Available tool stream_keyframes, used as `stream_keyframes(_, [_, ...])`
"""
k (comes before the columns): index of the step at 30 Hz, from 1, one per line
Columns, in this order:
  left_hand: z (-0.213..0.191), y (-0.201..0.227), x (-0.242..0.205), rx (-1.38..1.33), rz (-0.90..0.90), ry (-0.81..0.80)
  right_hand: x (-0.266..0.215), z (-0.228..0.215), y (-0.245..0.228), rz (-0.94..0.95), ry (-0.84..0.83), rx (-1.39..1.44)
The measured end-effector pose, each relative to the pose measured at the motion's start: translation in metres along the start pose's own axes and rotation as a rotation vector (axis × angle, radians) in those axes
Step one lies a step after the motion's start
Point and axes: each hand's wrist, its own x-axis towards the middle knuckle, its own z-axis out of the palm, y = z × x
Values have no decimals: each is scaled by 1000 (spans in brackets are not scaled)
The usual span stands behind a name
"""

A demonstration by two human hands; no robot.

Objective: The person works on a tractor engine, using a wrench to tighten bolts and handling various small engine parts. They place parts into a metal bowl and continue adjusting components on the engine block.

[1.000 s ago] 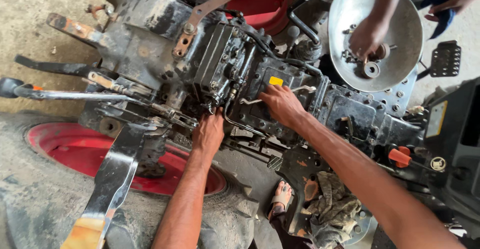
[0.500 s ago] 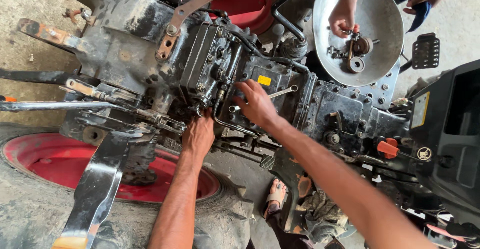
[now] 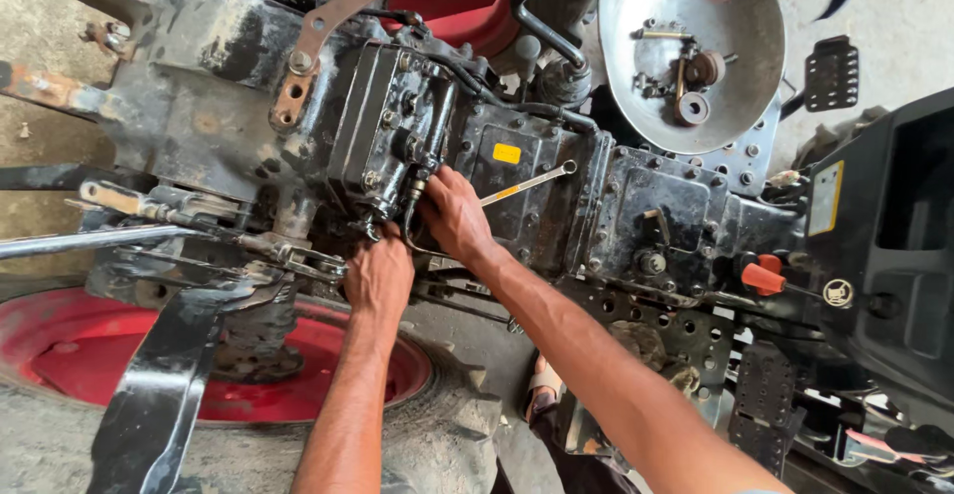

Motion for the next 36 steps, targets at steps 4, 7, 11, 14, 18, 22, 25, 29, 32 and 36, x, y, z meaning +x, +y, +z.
stream_keyframes(4, [6,-1,-3,9,75,131,6,-3,-8,17,6,-24])
stream_keyframes(7, [1,-3,-4,-63,121,184,6,-4,-12,-39,-1,-15])
stream_keyframes(11, [-6,1,-1,-147,-67,66,5,-7,-9,-77,18,59])
stream_keyframes(14, [-4,0,-2,-159,-155,-125,6,-2,-8,47,-37,0])
stream_keyframes(18, [8,-3,0,-165,-85,-41,5,1,-3,-37,-18,-16])
stream_keyframes(22, [23,-5,-1,-188,41,158,0,3,-2,14,-41,-32])
stream_keyframes(25, [24,-9,1,-165,48,303,6,9,-5,-21,2,-37])
stream_keyframes(29, [30,-3,2,-144,-105,-126,-2,5,-7,-53,12,-53])
stream_keyframes(32, [27,-2,6,-208,-128,86,-1,6,-15,1,27,-62])
stream_keyframes(36, [20,1,2,0,-15,198,2,9,-24,11,-2,-28])
